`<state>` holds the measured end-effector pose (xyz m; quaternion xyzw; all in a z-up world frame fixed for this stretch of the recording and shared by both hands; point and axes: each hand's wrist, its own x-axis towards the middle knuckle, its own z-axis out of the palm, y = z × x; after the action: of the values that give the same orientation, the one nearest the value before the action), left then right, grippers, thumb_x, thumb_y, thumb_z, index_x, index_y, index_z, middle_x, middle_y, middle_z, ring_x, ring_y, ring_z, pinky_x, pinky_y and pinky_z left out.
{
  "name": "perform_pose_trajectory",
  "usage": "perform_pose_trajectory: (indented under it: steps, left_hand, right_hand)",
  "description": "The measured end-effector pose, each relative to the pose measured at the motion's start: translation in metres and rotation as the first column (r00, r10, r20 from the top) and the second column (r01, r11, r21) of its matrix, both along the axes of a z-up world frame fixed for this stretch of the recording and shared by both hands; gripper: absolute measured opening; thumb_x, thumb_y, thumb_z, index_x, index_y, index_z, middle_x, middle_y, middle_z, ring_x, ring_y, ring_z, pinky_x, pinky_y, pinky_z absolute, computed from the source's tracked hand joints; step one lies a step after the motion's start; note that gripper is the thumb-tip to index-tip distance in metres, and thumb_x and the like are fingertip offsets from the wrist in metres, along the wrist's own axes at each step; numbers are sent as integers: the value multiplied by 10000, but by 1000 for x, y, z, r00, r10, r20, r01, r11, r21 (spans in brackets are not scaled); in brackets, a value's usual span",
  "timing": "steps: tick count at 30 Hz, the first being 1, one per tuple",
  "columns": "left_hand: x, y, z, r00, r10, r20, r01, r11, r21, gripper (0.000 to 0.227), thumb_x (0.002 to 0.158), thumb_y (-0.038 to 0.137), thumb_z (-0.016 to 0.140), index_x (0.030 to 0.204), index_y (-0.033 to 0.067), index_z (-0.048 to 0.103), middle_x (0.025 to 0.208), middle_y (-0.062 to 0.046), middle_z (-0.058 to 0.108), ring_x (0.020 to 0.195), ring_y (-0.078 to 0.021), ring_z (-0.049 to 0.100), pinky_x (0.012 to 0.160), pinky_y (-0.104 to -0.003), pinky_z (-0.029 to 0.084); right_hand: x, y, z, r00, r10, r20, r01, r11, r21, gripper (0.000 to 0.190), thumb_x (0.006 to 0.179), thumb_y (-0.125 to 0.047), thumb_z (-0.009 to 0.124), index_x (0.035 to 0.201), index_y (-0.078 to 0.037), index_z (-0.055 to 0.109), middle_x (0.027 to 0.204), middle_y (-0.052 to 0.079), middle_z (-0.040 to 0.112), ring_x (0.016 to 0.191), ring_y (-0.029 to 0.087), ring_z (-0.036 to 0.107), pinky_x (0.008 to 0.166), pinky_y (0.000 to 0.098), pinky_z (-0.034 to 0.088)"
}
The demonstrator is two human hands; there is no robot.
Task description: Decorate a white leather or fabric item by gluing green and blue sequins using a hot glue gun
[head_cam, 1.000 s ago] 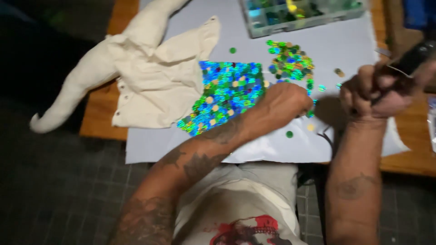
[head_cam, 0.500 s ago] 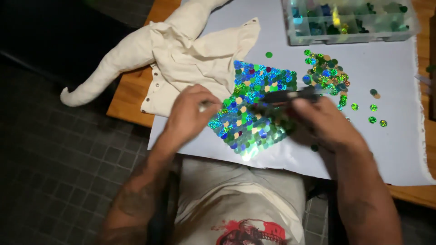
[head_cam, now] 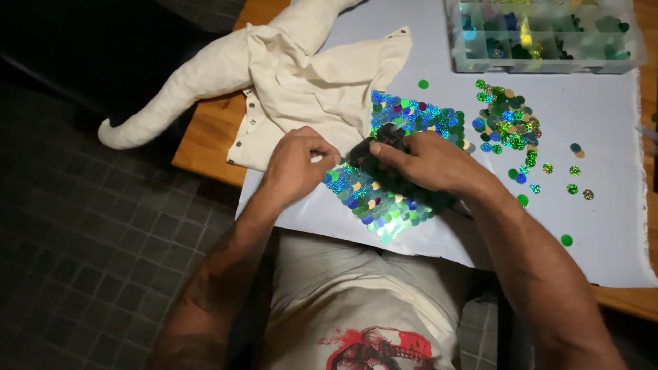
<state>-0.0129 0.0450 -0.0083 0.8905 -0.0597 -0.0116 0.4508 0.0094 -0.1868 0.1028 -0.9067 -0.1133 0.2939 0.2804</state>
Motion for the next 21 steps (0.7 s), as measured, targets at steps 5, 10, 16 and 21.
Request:
perform_pose_trajectory:
  steps: [5, 10, 16, 21]
  left_hand:
    - [-1, 1, 1, 1000, 6, 0, -6, 1000, -13, 93, 839, 114, 754, 913, 99, 808, 931, -67, 692, 924, -216, 627, 832, -325, 539]
    - [-1, 1, 2, 1000, -4, 5, 4, 1000, -1, 83, 830, 133, 754, 887, 103, 806, 928, -77, 692, 913, -229, 625, 825, -340, 537]
    - [2, -4, 9, 1000, -26, -18, 26, 999, 26, 90, 828, 139, 755, 889, 102, 809, 931, -77, 696, 911, -229, 616, 833, -341, 539]
    - [10, -8, 1, 999, -19, -47, 23, 996, 89, 75, 826, 159, 774, 877, 135, 823, 902, -44, 701, 940, -219, 614, 855, -357, 514]
  right_hand:
    - [2, -3, -3, 1000, 8, -7, -8, 1000, -14, 702, 1026, -596, 508, 869, 39, 763, 588, 191, 648, 482, 283, 649, 532, 373, 548]
    - [8, -12, -22, 1000, 2, -5, -2, 999, -49, 688, 1034, -598, 498, 958, 25, 780, 672, 217, 690, 554, 294, 683, 608, 395, 570]
    - [-1, -9, -9, 999, -34, -9, 33, 999, -41, 713, 1013, -645, 479, 996, -9, 801, 738, 227, 712, 636, 325, 725, 651, 441, 577]
    - [-1, -29, -30, 943, -325, -65, 331, 911, 247, 659, 1057, -558, 549, 838, 45, 703, 540, 150, 549, 400, 266, 591, 384, 350, 466]
